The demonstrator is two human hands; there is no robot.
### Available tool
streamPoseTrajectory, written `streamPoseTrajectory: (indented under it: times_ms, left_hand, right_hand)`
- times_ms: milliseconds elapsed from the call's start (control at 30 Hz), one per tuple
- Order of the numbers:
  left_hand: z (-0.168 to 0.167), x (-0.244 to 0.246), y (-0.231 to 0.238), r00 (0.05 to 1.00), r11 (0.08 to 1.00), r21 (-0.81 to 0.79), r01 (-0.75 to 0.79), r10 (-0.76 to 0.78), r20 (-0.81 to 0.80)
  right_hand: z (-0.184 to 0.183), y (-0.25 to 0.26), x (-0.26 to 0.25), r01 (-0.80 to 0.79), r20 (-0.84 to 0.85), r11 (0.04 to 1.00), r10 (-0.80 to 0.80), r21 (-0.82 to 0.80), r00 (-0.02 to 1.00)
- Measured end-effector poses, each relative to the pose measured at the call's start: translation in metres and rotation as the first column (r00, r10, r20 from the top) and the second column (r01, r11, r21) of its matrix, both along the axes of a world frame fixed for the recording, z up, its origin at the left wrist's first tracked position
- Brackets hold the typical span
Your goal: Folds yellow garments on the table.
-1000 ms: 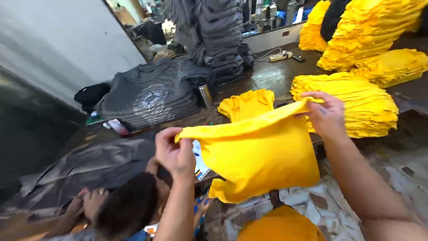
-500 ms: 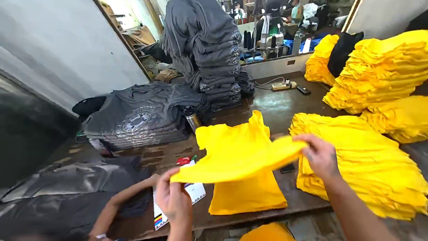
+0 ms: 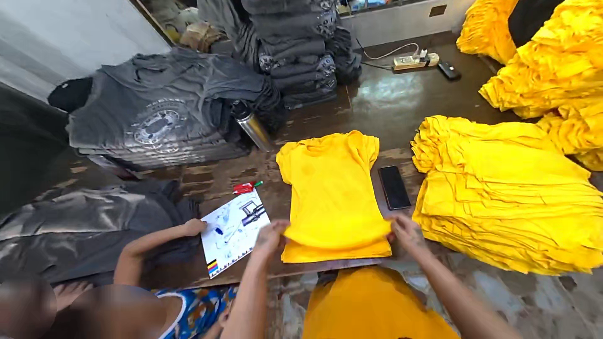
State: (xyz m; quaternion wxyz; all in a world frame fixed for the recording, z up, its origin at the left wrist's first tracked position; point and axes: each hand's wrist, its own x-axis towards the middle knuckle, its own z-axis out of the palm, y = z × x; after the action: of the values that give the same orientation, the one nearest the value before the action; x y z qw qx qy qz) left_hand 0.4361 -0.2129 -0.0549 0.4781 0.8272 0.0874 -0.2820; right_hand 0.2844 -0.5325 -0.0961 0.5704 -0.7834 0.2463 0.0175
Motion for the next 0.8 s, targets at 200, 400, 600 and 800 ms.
streamPoseTrajectory:
  times_ms: [200,400,600,800]
  left_hand:
    - [0.051,0.149,-0.042,0.85,0.906,-0.4,-0.141,0.318,0.421]
    - [0.134,0.1,-0.032,0.623,0.771,-0.631,0.083,0.454,0.637]
    - [0.057,-0.011,0.015,0.659,0.772,-0.63,0.081,0.433,0.615]
    - [-0.074,-0.081,0.052,0.917,0.952,-0.269,-0.143,0.229,0.326]
  right_hand:
    - [0.055,-0.092,0.177,0.05,0.443,0.999,-0.036,-0.019,0.896]
    - [0.161,-0.082,0.155,0.104,0.771,0.995,-0.071,0.007,0.633]
    - [0.094,-0.006,0.024,0.245,0.686,0.932,0.005,-0.267,0.728]
    - [-0.024,0.061,-0.035,0.18,0.171,0.944,-0.135,-0.278,0.976]
